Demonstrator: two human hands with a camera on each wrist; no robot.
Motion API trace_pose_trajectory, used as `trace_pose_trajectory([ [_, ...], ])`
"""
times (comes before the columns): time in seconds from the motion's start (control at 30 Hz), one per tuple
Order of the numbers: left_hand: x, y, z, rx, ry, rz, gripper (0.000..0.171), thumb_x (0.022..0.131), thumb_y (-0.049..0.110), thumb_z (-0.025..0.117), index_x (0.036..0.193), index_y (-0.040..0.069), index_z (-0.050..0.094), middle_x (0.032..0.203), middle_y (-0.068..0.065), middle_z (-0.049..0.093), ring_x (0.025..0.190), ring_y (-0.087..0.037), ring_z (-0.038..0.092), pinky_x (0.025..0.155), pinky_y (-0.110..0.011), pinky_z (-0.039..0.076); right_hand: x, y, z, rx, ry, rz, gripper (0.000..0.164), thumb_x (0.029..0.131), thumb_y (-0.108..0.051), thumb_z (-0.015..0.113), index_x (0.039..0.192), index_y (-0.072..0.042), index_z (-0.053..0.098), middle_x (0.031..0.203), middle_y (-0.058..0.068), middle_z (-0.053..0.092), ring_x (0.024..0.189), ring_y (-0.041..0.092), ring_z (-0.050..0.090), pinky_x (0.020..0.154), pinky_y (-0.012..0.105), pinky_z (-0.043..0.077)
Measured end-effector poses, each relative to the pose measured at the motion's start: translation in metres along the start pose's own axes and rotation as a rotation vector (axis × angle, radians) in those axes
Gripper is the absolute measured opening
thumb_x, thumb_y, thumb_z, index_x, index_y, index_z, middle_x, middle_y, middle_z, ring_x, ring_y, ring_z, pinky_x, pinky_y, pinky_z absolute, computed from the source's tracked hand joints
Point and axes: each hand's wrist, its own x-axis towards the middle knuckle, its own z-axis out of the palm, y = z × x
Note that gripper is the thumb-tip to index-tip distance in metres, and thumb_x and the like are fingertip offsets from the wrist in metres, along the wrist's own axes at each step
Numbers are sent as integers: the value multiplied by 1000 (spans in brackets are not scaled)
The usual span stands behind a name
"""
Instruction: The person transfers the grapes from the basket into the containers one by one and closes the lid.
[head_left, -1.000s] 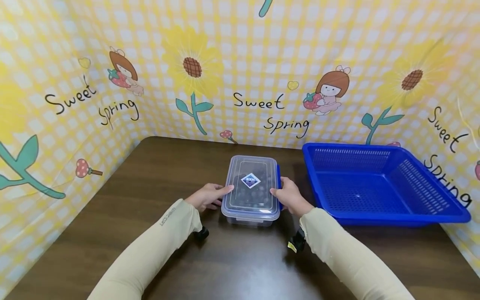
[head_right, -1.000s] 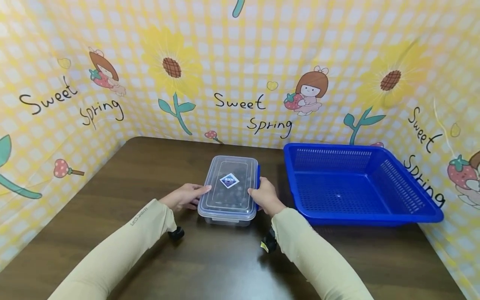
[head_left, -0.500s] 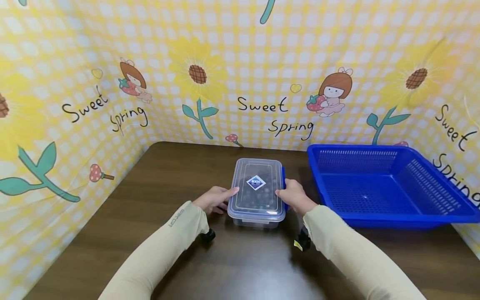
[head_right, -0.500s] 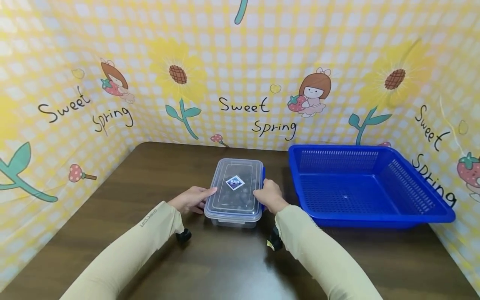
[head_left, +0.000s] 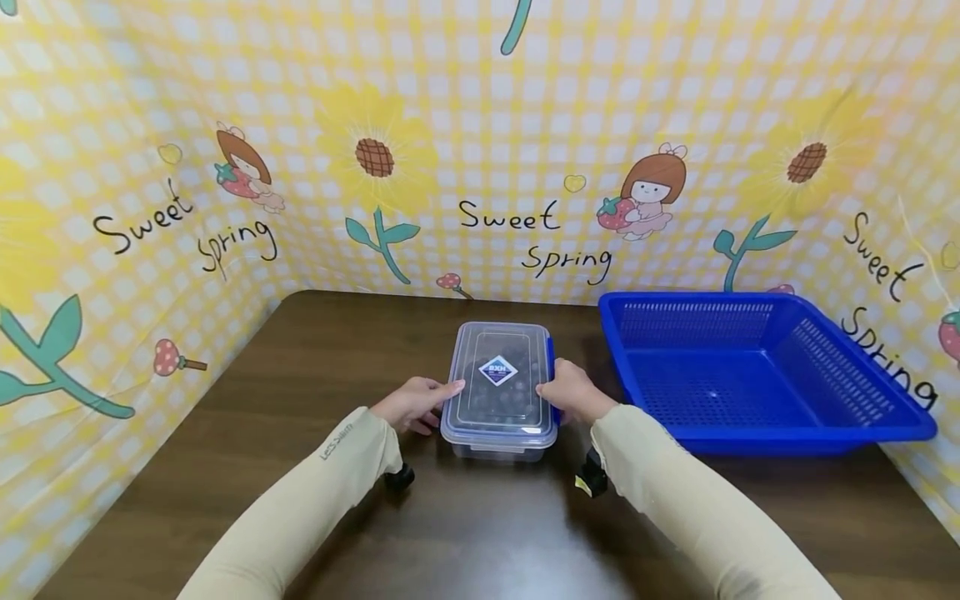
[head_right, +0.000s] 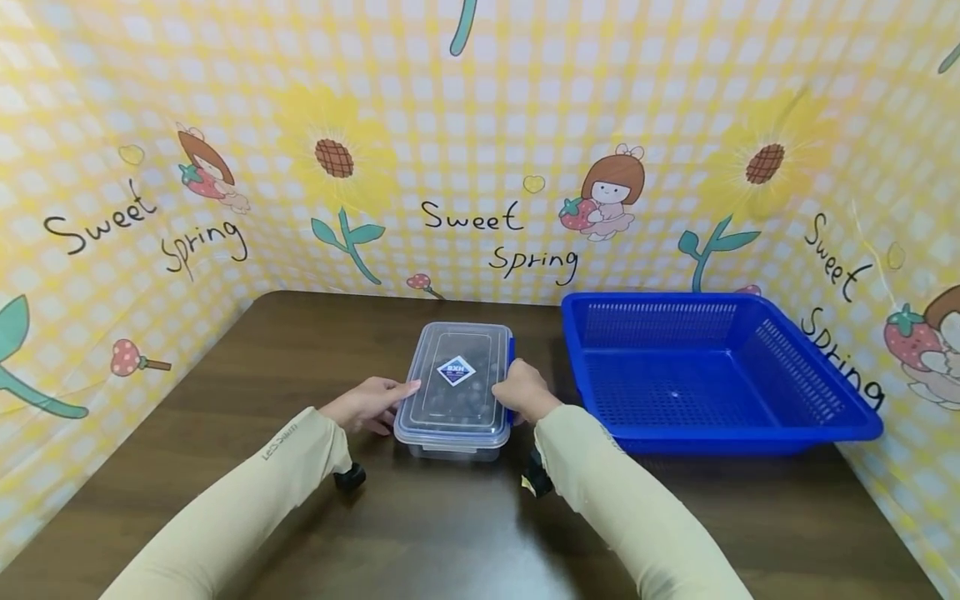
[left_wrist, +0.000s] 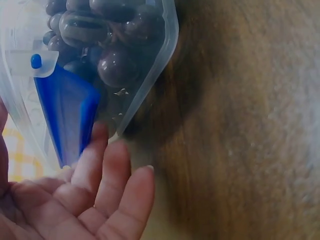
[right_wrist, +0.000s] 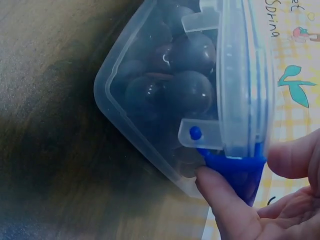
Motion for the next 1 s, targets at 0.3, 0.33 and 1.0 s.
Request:
trace_pose_trajectory([
  [0.3, -7, 24, -6, -55, 44, 46, 58, 91, 37, 65, 126, -5, 47, 106, -21, 65, 86, -30, 66, 74, -48, 55, -1, -9, -8, 18, -11, 24, 42, 95, -3, 52, 130, 11, 36, 118, 30, 52, 96, 41, 62, 67, 55, 53],
  [0.33, -8, 27, -6, -58, 51, 53, 58, 91, 35, 66, 128, -5, 45, 106, -21, 65, 83, -30, 66, 72, -47, 55, -1, -10, -9, 13, -8, 23, 43, 95, -4, 52, 131, 11, 35, 118, 30, 51, 96, 41, 61, 67, 55, 54],
  [1.0, -18, 32, 12, 8, 143, 97, 40, 92, 18, 65, 125, -5, 59, 79, -13, 70, 53, -19, 62, 46, -29, 51, -9, -3, 0, -49, -1, 1, 47, 97, -6, 50, 135, 13, 31, 119, 32, 51, 86, 38, 63, 60, 51, 55],
])
